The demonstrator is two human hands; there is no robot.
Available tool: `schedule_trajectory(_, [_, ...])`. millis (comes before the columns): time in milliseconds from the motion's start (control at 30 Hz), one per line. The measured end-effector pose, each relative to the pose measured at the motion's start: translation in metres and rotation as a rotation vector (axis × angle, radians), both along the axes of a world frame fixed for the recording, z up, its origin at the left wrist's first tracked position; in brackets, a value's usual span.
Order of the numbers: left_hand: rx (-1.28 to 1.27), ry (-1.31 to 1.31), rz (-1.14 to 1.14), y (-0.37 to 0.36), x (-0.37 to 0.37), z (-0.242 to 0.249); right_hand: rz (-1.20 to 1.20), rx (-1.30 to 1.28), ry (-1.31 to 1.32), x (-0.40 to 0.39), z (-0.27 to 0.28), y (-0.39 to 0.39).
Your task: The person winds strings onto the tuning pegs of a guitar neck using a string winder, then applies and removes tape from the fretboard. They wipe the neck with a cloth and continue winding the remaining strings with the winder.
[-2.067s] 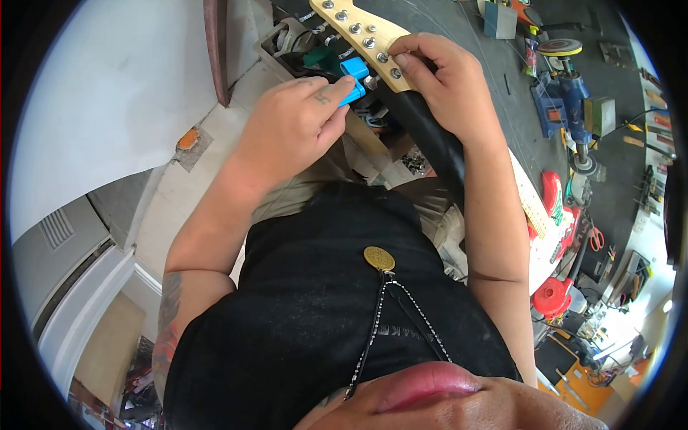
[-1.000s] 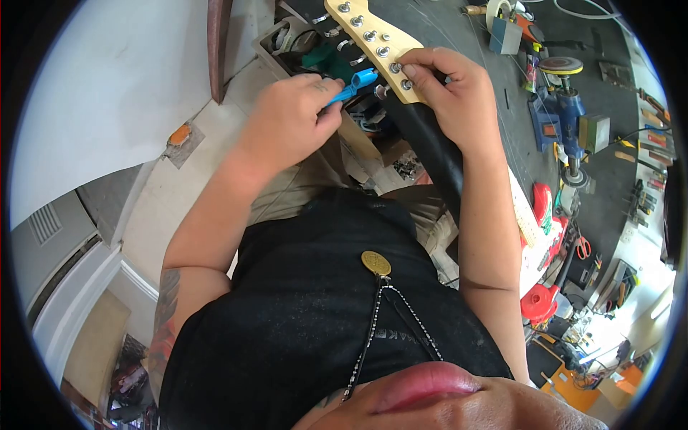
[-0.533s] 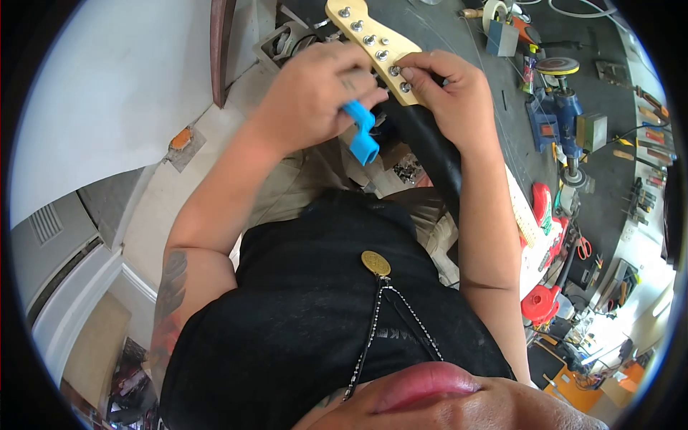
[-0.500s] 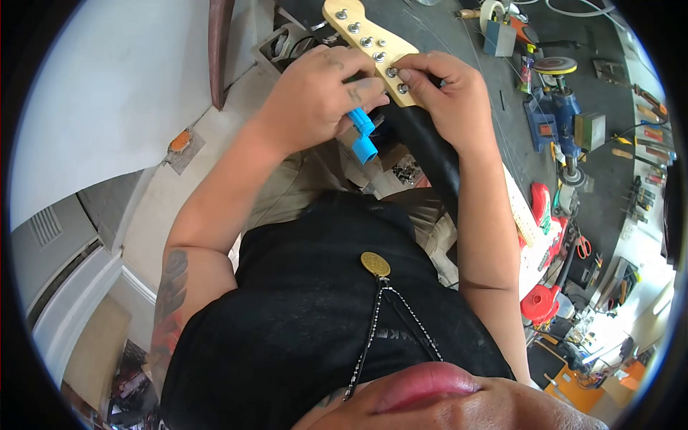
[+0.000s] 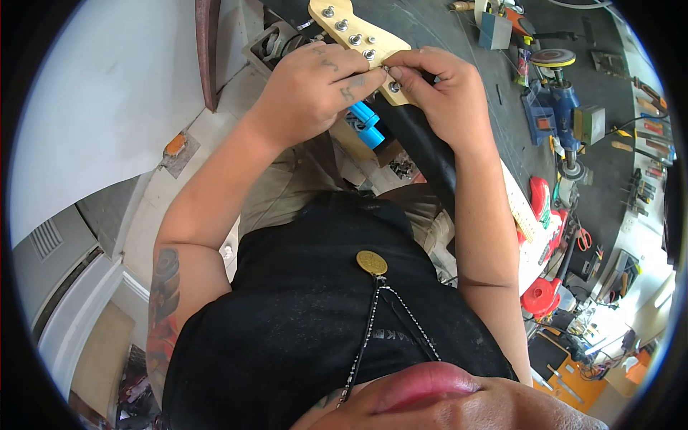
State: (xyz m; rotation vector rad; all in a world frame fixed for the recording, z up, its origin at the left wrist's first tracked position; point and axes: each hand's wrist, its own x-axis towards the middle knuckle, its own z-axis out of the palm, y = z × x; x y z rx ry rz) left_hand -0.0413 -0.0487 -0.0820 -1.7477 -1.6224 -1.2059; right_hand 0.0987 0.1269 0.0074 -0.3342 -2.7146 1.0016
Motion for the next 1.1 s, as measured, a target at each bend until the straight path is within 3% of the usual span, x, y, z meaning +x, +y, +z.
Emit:
schedule_trajectory(200, [-0.121,-0.088,-0.013,-0.002,0.004,0.010,0.008,-0.062,0.025,0.001,-0.002,-0.001])
schedule_trajectory(267, [-0.104,-0.091,-0.011,-0.001,0.005,0.009,-0.129,-0.120,-0.044,0.003,0.003,-0.005])
schedule_trajectory(500, [-0.047,-0.158,-0.051,-0.002,0.004,0.005,-0.046,-0.062,0.074,0.005,-0.005,0.005])
schedule_trajectory(833, [-0.023,-0.277,-0.001,-0.010,0.015,0.008,-0.033,-0.083,-0.034,0.009,-0.005,0.011])
schedule_trajectory(900, [-0.192,-0.641,0.003,-0.025,0.023,0.019,-0.034,-0.085,-0.031,0.008,-0.004,0.012])
schedule_trajectory(933, [-0.194,-0.635,0.002,-0.033,0.030,0.027,-0.035,-0.069,-0.042,0.008,-0.004,0.012])
schedule_trajectory(1000, [-0.250,-1.184,-0.075,-0.047,0.040,0.041,-0.043,-0.056,-0.044,0.011,-0.001,0.010])
schedule_trajectory(1100, [-0.238,-1.195,-0.079,-0.063,0.039,0.028,-0.058,-0.081,-0.102,0.011,0.004,0.005])
